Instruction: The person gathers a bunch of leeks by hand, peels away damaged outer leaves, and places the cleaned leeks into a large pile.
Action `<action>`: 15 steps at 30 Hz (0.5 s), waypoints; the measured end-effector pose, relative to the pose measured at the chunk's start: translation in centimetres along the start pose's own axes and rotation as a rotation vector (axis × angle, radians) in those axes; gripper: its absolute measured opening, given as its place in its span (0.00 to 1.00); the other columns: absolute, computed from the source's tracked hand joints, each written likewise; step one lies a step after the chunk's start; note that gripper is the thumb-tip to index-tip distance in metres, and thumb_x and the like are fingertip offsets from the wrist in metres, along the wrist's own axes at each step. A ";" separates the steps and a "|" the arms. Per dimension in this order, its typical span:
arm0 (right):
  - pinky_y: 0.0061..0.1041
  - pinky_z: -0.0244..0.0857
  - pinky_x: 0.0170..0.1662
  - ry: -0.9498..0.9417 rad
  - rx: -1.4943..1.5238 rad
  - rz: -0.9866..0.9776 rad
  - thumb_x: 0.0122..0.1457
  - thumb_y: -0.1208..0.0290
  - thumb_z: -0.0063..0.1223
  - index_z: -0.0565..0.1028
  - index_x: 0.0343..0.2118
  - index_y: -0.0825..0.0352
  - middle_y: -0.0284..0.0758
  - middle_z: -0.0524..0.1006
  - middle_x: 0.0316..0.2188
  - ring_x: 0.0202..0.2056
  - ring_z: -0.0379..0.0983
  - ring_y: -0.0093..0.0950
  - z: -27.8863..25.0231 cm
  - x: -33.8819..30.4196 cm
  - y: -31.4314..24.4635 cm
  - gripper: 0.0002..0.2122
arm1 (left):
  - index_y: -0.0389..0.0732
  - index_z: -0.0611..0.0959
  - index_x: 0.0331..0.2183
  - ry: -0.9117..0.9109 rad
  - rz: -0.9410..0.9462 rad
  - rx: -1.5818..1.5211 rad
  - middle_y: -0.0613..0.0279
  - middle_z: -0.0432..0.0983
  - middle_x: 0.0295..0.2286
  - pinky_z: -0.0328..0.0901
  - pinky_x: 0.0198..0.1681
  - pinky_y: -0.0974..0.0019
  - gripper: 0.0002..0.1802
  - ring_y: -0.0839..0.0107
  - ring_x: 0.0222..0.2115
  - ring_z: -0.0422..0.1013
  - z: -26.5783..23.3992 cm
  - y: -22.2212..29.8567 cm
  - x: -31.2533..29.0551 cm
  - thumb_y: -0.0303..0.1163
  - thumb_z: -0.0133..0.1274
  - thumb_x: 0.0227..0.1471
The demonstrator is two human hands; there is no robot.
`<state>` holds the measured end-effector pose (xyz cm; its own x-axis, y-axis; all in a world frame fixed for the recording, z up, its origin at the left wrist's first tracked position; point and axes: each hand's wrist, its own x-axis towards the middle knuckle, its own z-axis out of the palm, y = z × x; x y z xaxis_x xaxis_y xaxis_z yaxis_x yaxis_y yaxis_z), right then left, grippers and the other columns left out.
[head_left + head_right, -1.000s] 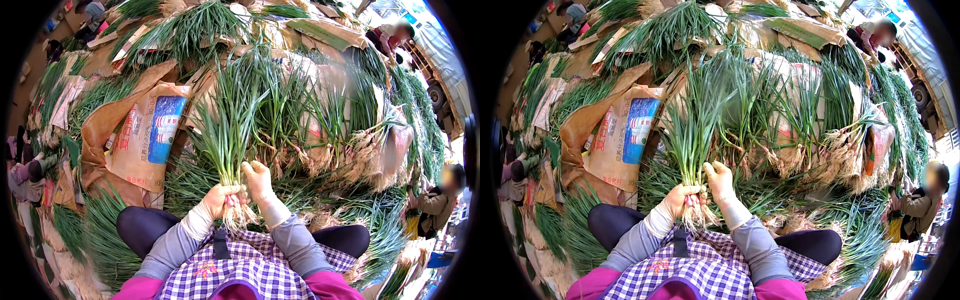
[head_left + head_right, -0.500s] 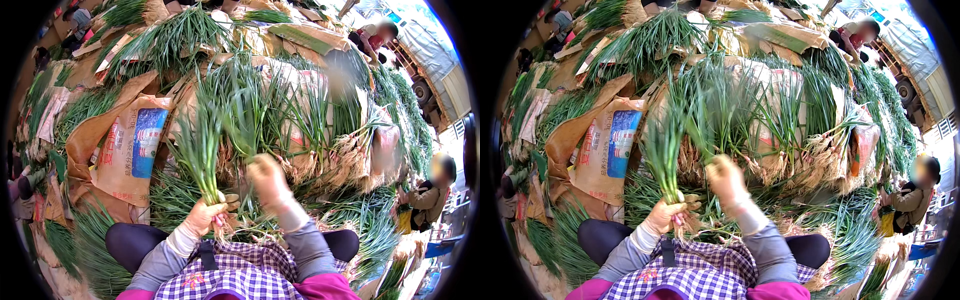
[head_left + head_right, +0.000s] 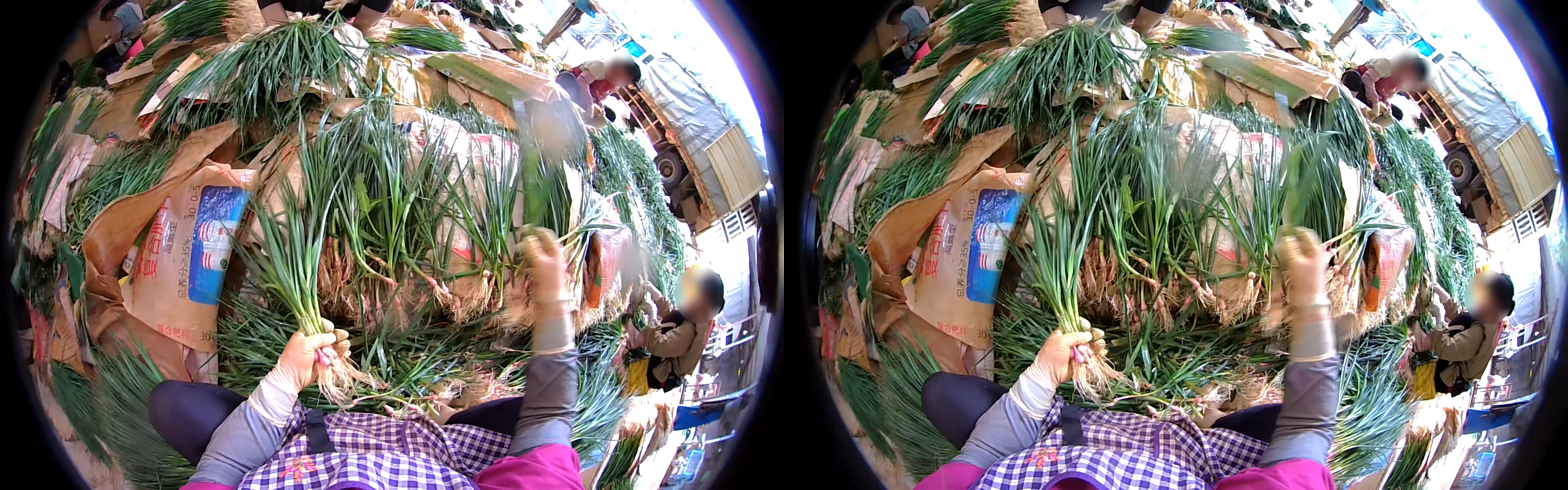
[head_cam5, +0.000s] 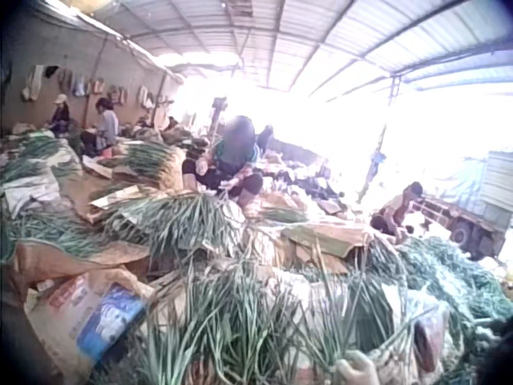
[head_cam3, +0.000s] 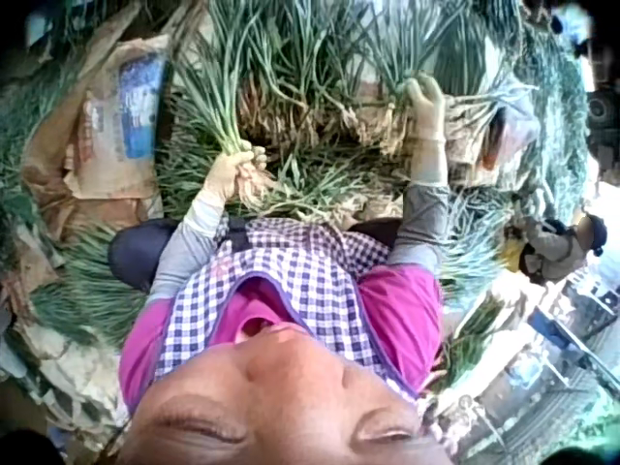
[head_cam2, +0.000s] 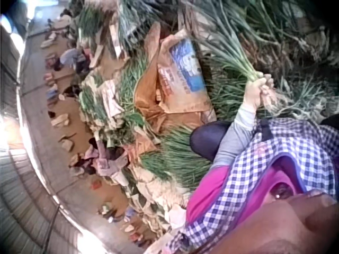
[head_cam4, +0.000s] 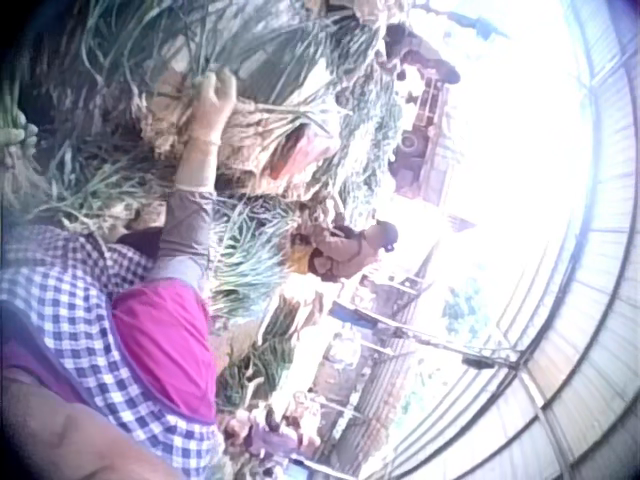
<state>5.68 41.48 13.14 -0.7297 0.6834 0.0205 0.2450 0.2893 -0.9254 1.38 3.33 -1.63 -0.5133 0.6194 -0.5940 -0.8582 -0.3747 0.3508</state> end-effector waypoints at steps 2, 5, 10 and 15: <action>0.16 0.62 0.25 -0.215 0.127 0.055 0.57 0.73 0.49 0.71 0.38 0.67 0.32 0.76 0.24 0.24 0.70 0.18 4.0 -1.9 0.9 0.07 | 0.40 0.70 0.33 -0.065 -0.017 0.053 0.45 0.73 0.37 0.70 0.36 0.60 0.11 0.58 0.33 0.74 0.1 0.3 -0.2 0.16 0.45 0.45; 0.18 0.64 0.27 -0.431 0.265 0.112 0.57 0.72 0.49 0.70 0.38 0.68 0.33 0.76 0.25 0.25 0.70 0.18 9.4 -6.0 2.2 0.08 | 0.39 0.70 0.34 -0.105 -0.024 0.185 0.44 0.72 0.39 0.69 0.27 0.72 0.11 0.67 0.27 0.73 3.8 0.7 -0.9 0.17 0.46 0.46; 0.24 0.67 0.36 -0.782 -0.017 0.112 0.56 0.68 0.53 0.71 0.40 0.70 0.37 0.76 0.31 0.32 0.72 0.25 20.5 -11.1 2.5 0.12 | 0.40 0.70 0.38 -0.152 -0.056 0.123 0.57 0.73 0.28 0.71 0.27 0.67 0.13 0.70 0.22 0.72 -0.5 0.3 -0.6 0.19 0.48 0.47; 0.30 0.67 0.38 -0.208 -0.820 -0.355 0.48 0.62 0.60 0.71 0.34 0.66 0.42 0.75 0.28 0.34 0.73 0.35 23.7 -5.6 7.5 0.15 | 0.42 0.72 0.35 -0.172 0.201 -0.181 0.58 0.70 0.31 0.68 0.41 0.44 0.09 0.64 0.32 0.70 -1.2 2.0 -0.8 0.19 0.46 0.49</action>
<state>-3.50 23.97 -2.90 -0.9295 0.3519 0.1103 0.3027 0.8988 -0.3172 0.09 1.30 -1.36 -0.6792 0.6220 -0.3896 -0.7324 -0.6084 0.3056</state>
